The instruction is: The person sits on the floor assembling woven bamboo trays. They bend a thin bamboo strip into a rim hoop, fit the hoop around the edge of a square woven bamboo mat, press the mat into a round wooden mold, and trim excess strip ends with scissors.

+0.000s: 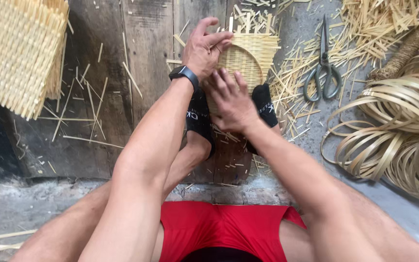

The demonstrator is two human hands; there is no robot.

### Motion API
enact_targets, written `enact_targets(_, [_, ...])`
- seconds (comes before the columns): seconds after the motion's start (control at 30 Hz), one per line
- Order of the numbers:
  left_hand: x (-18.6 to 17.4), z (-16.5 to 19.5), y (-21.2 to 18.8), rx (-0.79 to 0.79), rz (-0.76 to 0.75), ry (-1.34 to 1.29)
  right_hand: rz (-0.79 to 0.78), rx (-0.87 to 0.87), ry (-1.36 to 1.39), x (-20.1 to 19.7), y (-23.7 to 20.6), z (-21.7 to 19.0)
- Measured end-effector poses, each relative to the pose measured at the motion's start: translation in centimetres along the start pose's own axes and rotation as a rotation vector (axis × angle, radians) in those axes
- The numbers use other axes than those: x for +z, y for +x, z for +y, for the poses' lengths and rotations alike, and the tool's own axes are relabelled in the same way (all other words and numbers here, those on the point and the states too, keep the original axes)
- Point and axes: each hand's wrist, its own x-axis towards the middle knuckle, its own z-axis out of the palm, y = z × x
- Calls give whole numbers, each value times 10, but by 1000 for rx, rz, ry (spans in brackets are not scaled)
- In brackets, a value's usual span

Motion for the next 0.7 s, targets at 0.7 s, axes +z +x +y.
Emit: enact_targets(0.7, [-15,28,19,-255,-402,-176,390,622,927,-33,17,133])
